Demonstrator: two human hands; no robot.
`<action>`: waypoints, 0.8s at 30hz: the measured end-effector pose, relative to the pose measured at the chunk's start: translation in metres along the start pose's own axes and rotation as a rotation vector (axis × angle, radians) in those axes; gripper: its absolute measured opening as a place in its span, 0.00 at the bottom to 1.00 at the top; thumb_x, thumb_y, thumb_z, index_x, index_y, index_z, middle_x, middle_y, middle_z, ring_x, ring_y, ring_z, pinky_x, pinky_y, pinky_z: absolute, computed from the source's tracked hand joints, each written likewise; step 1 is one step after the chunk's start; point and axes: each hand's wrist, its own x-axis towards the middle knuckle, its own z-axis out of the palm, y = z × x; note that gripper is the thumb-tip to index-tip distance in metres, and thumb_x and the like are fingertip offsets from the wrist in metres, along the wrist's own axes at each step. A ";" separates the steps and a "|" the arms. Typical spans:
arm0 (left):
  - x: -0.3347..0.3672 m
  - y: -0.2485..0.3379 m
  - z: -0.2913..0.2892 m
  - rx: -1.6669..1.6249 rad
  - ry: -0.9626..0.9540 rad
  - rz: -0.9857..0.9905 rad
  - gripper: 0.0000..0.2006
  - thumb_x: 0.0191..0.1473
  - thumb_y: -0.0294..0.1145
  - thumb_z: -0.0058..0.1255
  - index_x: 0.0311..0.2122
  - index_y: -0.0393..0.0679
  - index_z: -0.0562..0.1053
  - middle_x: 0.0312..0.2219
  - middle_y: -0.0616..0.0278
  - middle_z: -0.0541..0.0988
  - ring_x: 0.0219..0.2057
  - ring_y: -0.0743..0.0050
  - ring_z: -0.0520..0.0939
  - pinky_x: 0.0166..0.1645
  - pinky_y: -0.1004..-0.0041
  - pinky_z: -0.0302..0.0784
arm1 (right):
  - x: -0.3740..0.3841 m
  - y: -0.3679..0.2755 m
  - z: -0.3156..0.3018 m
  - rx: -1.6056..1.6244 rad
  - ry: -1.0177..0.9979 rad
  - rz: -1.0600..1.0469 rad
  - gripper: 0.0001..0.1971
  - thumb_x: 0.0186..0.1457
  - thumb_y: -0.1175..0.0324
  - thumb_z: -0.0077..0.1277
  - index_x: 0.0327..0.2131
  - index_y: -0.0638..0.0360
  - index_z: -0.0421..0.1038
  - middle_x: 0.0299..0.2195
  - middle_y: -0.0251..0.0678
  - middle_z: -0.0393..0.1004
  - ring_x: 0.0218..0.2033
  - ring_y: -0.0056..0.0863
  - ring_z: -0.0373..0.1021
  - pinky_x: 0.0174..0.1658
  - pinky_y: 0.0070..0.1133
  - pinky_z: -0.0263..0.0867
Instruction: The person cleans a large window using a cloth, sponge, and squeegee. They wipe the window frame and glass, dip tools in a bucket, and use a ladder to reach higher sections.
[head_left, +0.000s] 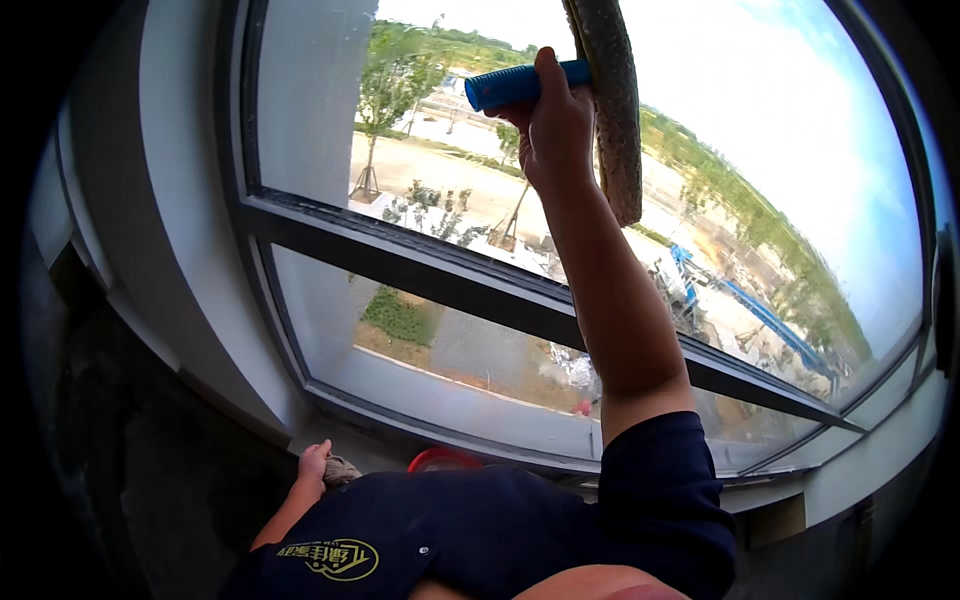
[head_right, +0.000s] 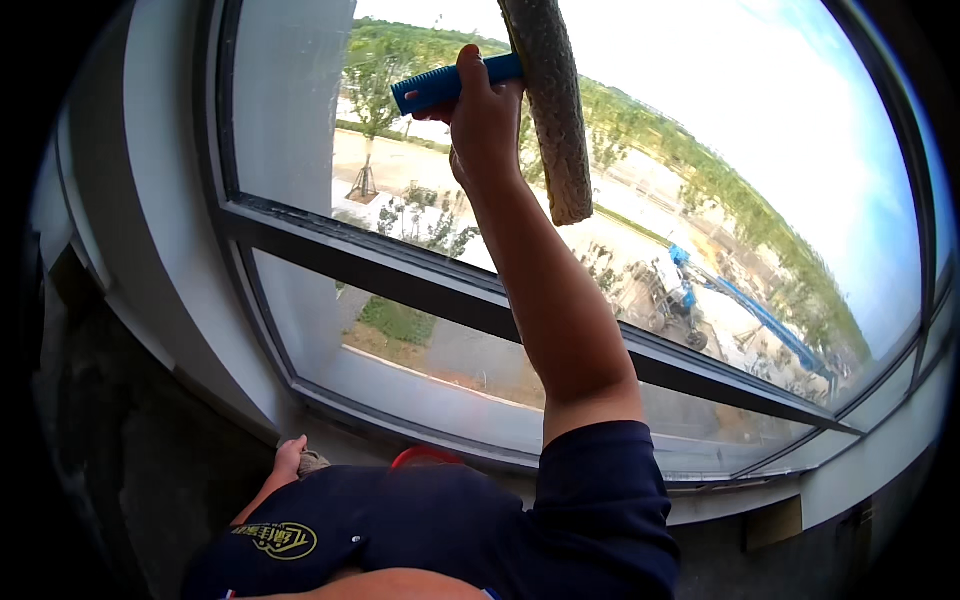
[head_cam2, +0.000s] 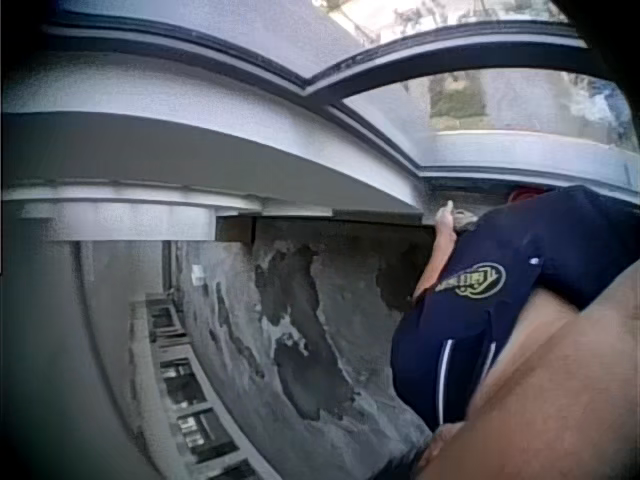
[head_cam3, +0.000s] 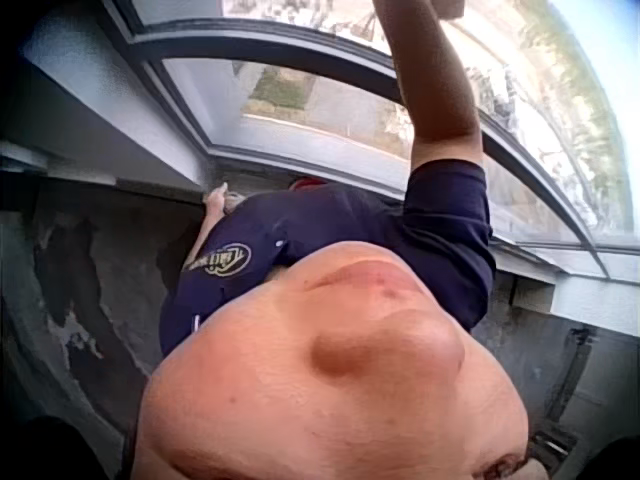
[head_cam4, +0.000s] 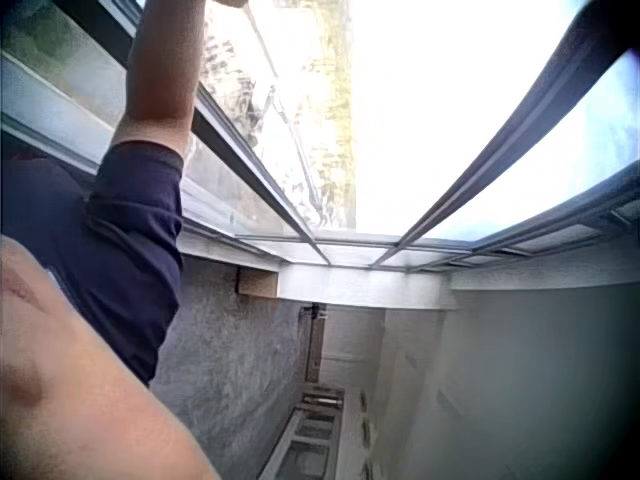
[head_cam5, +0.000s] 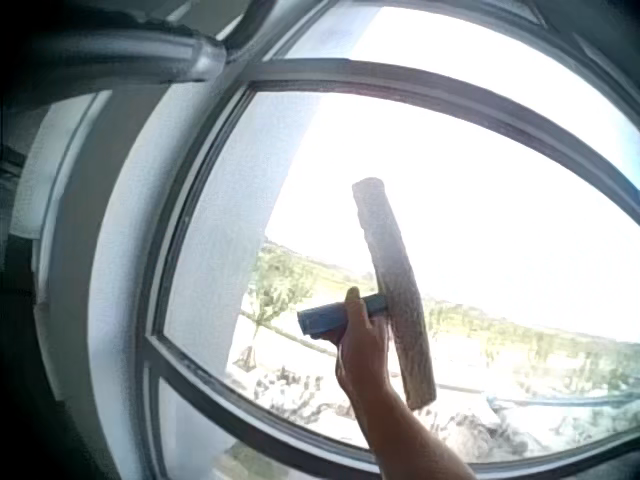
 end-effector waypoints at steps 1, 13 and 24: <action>0.002 -0.009 -0.012 -0.048 0.031 0.005 0.12 0.52 0.38 0.52 0.22 0.44 0.68 0.18 0.67 0.69 0.21 0.76 0.69 0.29 0.72 0.65 | 0.003 0.025 0.025 -0.036 -0.071 0.044 0.22 0.55 0.60 0.50 0.43 0.69 0.56 0.31 0.45 0.67 0.26 0.37 0.73 0.25 0.29 0.76; -0.030 -0.097 -0.155 -0.276 0.466 -0.130 0.14 0.51 0.41 0.53 0.20 0.46 0.69 0.17 0.66 0.69 0.21 0.73 0.70 0.27 0.69 0.64 | 0.012 0.175 0.189 -0.606 -0.220 0.037 0.30 0.52 0.60 0.48 0.46 0.77 0.49 0.30 0.56 0.69 0.23 0.42 0.73 0.23 0.28 0.70; -0.029 -0.071 -0.152 -0.243 0.458 -0.158 0.13 0.50 0.43 0.54 0.21 0.47 0.69 0.18 0.66 0.69 0.21 0.73 0.70 0.26 0.68 0.65 | -0.065 0.181 0.119 -1.606 -0.562 0.117 0.26 0.53 0.55 0.42 0.44 0.72 0.55 0.28 0.57 0.74 0.33 0.54 0.72 0.40 0.40 0.66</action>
